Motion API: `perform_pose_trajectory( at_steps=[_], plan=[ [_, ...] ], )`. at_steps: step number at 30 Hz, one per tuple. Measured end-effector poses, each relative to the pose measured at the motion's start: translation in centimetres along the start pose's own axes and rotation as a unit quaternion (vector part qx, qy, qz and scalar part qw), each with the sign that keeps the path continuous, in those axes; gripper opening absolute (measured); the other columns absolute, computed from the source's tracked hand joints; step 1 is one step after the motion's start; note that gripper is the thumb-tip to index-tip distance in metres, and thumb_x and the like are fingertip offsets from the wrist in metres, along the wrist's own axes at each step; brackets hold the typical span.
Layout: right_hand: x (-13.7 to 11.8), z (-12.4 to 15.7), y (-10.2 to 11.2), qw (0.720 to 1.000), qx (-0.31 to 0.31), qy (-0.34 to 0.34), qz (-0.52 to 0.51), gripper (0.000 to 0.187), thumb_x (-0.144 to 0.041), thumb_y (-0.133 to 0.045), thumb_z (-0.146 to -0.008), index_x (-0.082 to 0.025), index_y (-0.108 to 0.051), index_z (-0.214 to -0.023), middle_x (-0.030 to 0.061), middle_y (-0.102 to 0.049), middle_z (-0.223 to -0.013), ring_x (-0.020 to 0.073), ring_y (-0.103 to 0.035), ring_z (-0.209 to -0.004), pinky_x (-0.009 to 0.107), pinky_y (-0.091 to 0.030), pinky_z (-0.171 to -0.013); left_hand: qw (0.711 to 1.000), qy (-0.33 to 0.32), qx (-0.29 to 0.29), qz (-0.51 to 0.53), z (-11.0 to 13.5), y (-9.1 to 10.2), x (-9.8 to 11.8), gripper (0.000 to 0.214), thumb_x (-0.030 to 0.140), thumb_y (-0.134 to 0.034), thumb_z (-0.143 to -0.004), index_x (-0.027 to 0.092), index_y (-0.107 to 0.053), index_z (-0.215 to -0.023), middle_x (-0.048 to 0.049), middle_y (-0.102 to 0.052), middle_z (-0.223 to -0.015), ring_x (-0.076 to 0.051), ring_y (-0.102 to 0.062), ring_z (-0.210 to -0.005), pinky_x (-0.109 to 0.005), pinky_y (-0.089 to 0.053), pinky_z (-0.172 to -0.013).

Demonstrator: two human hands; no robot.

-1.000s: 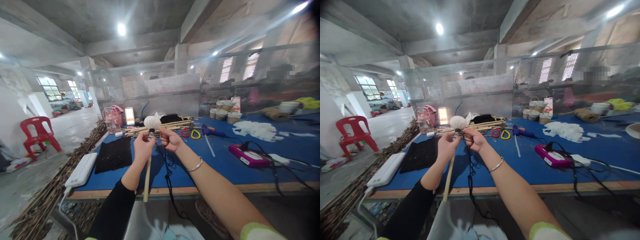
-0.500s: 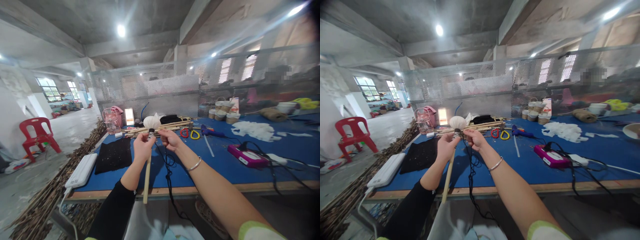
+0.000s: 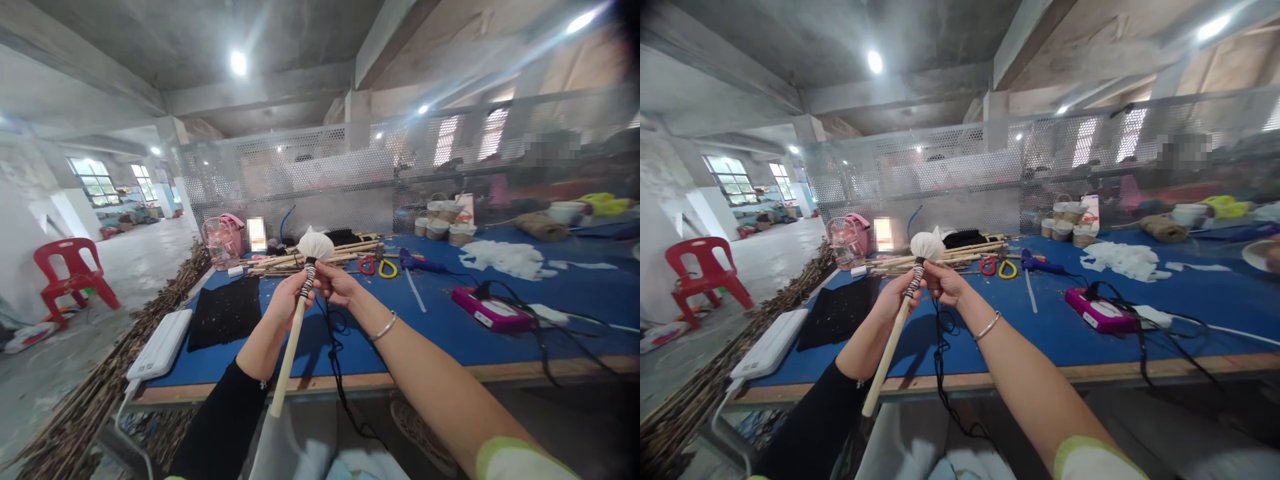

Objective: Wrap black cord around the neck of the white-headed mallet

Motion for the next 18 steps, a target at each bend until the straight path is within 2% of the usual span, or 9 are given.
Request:
perform_pose_trajectory(
  at_steps=[2, 4, 6, 8, 10, 11, 14, 18],
  plan=[
    [-0.1, 0.1, 0.0, 1.000, 0.002, 0.007, 0.000, 0.033, -0.038, -0.073, -0.060, -0.015, -0.050, -0.065, -0.0072, -0.045, -0.042, 0.0034, -0.031, -0.031, 0.015, -0.017, -0.029, 0.998, 0.049, -0.036, 0.011, 0.2, -0.6, -0.8, 0.026, 0.035, -0.060, -0.072, 0.011, -0.060, -0.082, -0.0028, -0.060, -0.066, -0.004, -0.050, -0.043, -0.014, -0.039, -0.037],
    [-0.4, 0.1, 0.0, 1.000, 0.011, 0.028, 0.001, 0.030, -0.033, -0.073, -0.060, -0.015, -0.050, -0.062, -0.0075, -0.044, -0.040, 0.0035, -0.031, -0.031, 0.016, -0.021, -0.030, 0.998, 0.063, -0.024, -0.015, 0.2, -0.3, -1.3, 0.027, 0.037, -0.057, -0.074, 0.011, -0.059, -0.081, -0.0040, -0.060, -0.066, -0.007, -0.053, -0.045, -0.017, -0.043, -0.040],
    [-0.6, 0.0, -0.1, 0.998, 0.028, 0.053, 0.010, 0.029, -0.027, -0.073, -0.060, -0.016, -0.047, -0.058, -0.0101, -0.035, -0.035, 0.0022, -0.024, -0.029, 0.016, -0.018, -0.029, 0.995, 0.012, 0.045, -0.084, 0.0, 1.0, -0.6, 0.031, 0.041, -0.059, -0.072, 0.013, -0.056, -0.084, -0.0032, -0.060, -0.066, -0.010, -0.056, -0.046, -0.020, -0.044, -0.040],
    [-0.6, -0.2, -0.3, 0.996, 0.040, 0.068, 0.028, 0.026, -0.024, -0.073, -0.059, -0.015, -0.049, -0.059, -0.0105, -0.034, -0.035, 0.0018, -0.021, -0.029, 0.017, -0.014, -0.029, 0.976, -0.081, 0.111, -0.170, 0.2, 1.9, 0.9, 0.039, 0.041, -0.067, -0.065, 0.015, -0.054, -0.090, -0.0014, -0.059, -0.067, -0.011, -0.056, -0.046, -0.021, -0.044, -0.039],
    [-0.4, -0.3, -0.5, 0.995, 0.050, 0.070, 0.056, 0.024, -0.026, -0.073, -0.059, -0.015, -0.052, -0.062, -0.0091, -0.039, -0.037, 0.0022, -0.023, -0.029, 0.018, -0.011, -0.029, 0.951, -0.150, 0.141, -0.229, 0.5, 2.0, 2.0, 0.046, 0.037, -0.073, -0.058, 0.015, -0.053, -0.093, -0.0007, -0.059, -0.068, -0.011, -0.056, -0.048, -0.020, -0.044, -0.039],
    [-0.5, -0.4, -0.5, 0.994, 0.051, 0.073, 0.070, 0.024, -0.028, -0.072, -0.060, -0.015, -0.052, -0.062, -0.0090, -0.038, -0.037, 0.0024, -0.023, -0.029, 0.018, -0.011, -0.029, 0.947, -0.160, 0.145, -0.239, 0.5, 1.9, 2.2, 0.047, 0.035, -0.074, -0.057, 0.014, -0.054, -0.093, -0.0006, -0.058, -0.067, -0.010, -0.056, -0.048, -0.020, -0.044, -0.040],
    [-1.1, -0.2, -0.6, 0.989, 0.035, 0.086, 0.115, 0.025, -0.032, -0.071, -0.063, -0.015, -0.052, -0.061, -0.0102, -0.032, -0.036, 0.0018, -0.018, -0.030, 0.018, -0.008, -0.030, 0.959, -0.140, 0.137, -0.204, 0.4, 1.9, 2.3, 0.039, 0.035, -0.071, -0.060, 0.012, -0.056, -0.088, -0.0006, -0.058, -0.063, -0.009, -0.054, -0.048, -0.019, -0.044, -0.042],
    [-2.0, 0.4, -0.7, 0.987, 0.012, 0.086, 0.135, 0.019, -0.028, -0.071, -0.063, -0.014, -0.058, -0.065, -0.0091, -0.035, -0.038, 0.0016, -0.019, -0.033, 0.017, -0.009, -0.032, 0.980, -0.108, 0.103, -0.131, 0.2, 2.1, 2.6, 0.030, 0.038, -0.067, -0.064, 0.012, -0.058, -0.076, -0.0036, -0.062, -0.069, -0.006, -0.051, -0.046, -0.017, -0.041, -0.041]
  ],
)
Point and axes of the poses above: each hand's wrist, its own z-axis away from the middle knuckle, its own y-axis out of the back of the hand, x = y × z, the point moved 9 cm from there along -z, towards the middle knuckle
